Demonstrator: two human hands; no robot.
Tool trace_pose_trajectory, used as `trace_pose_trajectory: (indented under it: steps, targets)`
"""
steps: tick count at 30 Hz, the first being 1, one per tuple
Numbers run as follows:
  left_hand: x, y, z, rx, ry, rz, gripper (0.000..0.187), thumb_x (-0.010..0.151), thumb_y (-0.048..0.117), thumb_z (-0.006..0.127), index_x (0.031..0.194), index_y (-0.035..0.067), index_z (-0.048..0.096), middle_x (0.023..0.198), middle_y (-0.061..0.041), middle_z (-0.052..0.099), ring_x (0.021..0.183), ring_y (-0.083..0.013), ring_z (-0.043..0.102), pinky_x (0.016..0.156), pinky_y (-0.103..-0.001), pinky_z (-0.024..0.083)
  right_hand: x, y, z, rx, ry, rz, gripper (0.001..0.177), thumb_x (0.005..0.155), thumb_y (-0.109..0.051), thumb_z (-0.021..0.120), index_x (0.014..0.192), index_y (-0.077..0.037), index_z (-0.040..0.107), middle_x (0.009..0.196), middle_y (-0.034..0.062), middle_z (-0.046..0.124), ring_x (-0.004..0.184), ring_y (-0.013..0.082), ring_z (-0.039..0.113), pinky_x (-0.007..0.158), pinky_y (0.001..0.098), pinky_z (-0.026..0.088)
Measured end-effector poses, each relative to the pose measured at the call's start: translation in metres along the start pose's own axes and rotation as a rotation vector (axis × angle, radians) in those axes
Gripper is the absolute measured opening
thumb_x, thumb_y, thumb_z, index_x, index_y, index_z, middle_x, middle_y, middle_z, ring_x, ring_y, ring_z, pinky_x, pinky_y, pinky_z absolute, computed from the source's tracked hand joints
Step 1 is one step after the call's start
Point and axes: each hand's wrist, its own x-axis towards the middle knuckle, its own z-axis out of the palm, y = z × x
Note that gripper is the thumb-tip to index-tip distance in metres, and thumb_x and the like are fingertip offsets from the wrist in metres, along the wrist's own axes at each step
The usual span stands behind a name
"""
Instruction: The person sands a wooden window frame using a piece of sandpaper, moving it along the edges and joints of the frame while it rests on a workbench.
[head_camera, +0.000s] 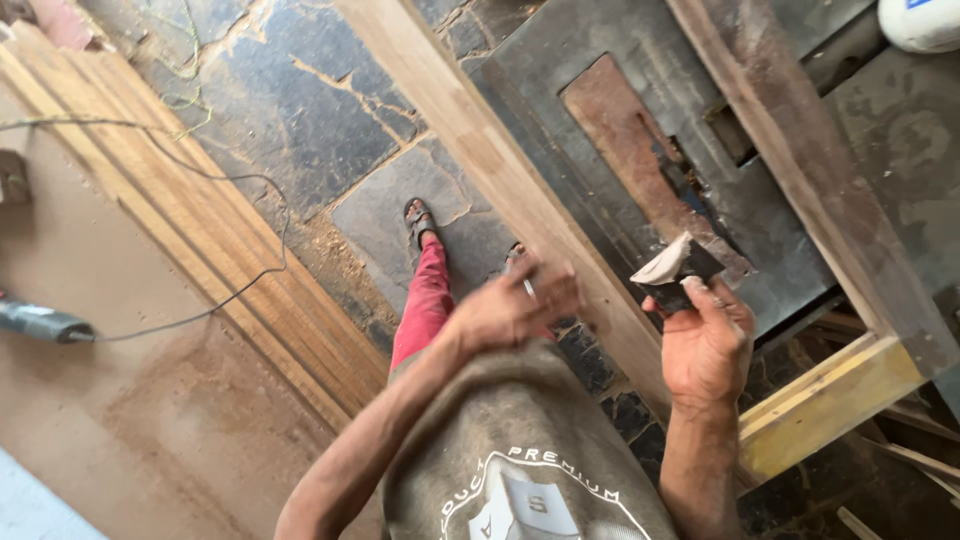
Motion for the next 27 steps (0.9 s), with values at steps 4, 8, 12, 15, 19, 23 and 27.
trace_pose_trajectory:
  steps: [4, 8, 12, 15, 19, 23, 27]
  targets:
    - [0.015, 0.019, -0.016, -0.148, 0.001, -0.071, 0.079, 0.095, 0.023, 0.066, 0.165, 0.025, 0.028, 0.17, -0.008, 0.034, 0.157, -0.0259, 0.027, 0.13, -0.051, 0.022, 0.005, -0.005, 0.001, 0.011, -0.049, -0.049, 0.017, 0.102, -0.003, 0.06, 0.116, 0.002, 0.07, 0.11, 0.0132, 0.072, 0.098, 0.0236, 0.07, 0.078, 0.0389, 0.059]
    - [0.009, -0.05, -0.042, 0.039, -0.251, -0.53, 0.079, 0.092, 0.009, 0.057, 0.164, 0.025, 0.029, 0.169, -0.002, 0.033, 0.157, -0.0235, 0.028, 0.131, -0.05, 0.02, 0.007, -0.012, -0.008, -0.021, -0.022, -0.073, 0.017, 0.103, -0.002, 0.059, 0.116, 0.002, 0.069, 0.114, 0.0127, 0.071, 0.101, 0.023, 0.069, 0.08, 0.038, 0.059]
    - [-0.006, -0.072, -0.052, -0.156, 0.082, -0.871, 0.081, 0.08, 0.003, 0.055, 0.157, -0.001, 0.029, 0.165, -0.024, 0.026, 0.151, -0.0433, 0.02, 0.121, -0.064, 0.016, 0.0, -0.012, -0.02, -0.052, 0.046, -0.1, 0.02, 0.102, -0.003, 0.059, 0.118, 0.003, 0.07, 0.116, 0.0122, 0.07, 0.101, 0.0224, 0.068, 0.079, 0.0368, 0.058]
    - [0.006, -0.044, -0.039, 0.01, -0.073, -0.569, 0.081, 0.081, 0.0, 0.056, 0.159, 0.008, 0.04, 0.167, -0.012, 0.033, 0.154, -0.026, 0.026, 0.123, -0.063, 0.017, 0.004, -0.009, -0.022, -0.028, 0.03, -0.106, 0.018, 0.104, -0.003, 0.06, 0.117, 0.005, 0.069, 0.117, 0.0129, 0.07, 0.101, 0.0229, 0.068, 0.08, 0.0373, 0.059]
    - [-0.005, 0.0, -0.037, -0.235, 0.182, -0.235, 0.064, 0.09, 0.016, 0.064, 0.151, 0.015, 0.047, 0.158, -0.008, 0.049, 0.151, -0.0299, 0.039, 0.124, -0.062, 0.029, 0.014, -0.005, -0.013, -0.029, 0.009, -0.104, 0.016, 0.101, -0.001, 0.061, 0.114, 0.006, 0.068, 0.113, 0.0149, 0.07, 0.1, 0.0249, 0.069, 0.08, 0.0405, 0.061]
    - [-0.046, -0.01, -0.026, -0.285, 0.113, -0.433, 0.048, 0.089, 0.012, 0.062, 0.137, 0.014, 0.058, 0.134, -0.007, 0.063, 0.132, -0.0264, 0.056, 0.108, -0.049, 0.046, 0.039, 0.0, 0.012, -0.232, -0.19, -0.165, 0.027, 0.093, -0.001, 0.064, 0.118, 0.006, 0.068, 0.112, 0.0141, 0.071, 0.099, 0.0232, 0.071, 0.084, 0.0383, 0.062]
    - [-0.157, -0.02, 0.028, -0.185, 0.462, -1.209, 0.054, 0.082, 0.005, 0.065, 0.135, -0.002, 0.058, 0.128, -0.024, 0.066, 0.118, -0.0399, 0.065, 0.102, -0.045, 0.053, 0.087, 0.014, 0.021, -0.703, -0.42, -0.242, 0.027, 0.094, -0.009, 0.072, 0.118, 0.004, 0.073, 0.106, 0.0118, 0.074, 0.082, 0.0168, 0.065, 0.07, 0.0296, 0.052]
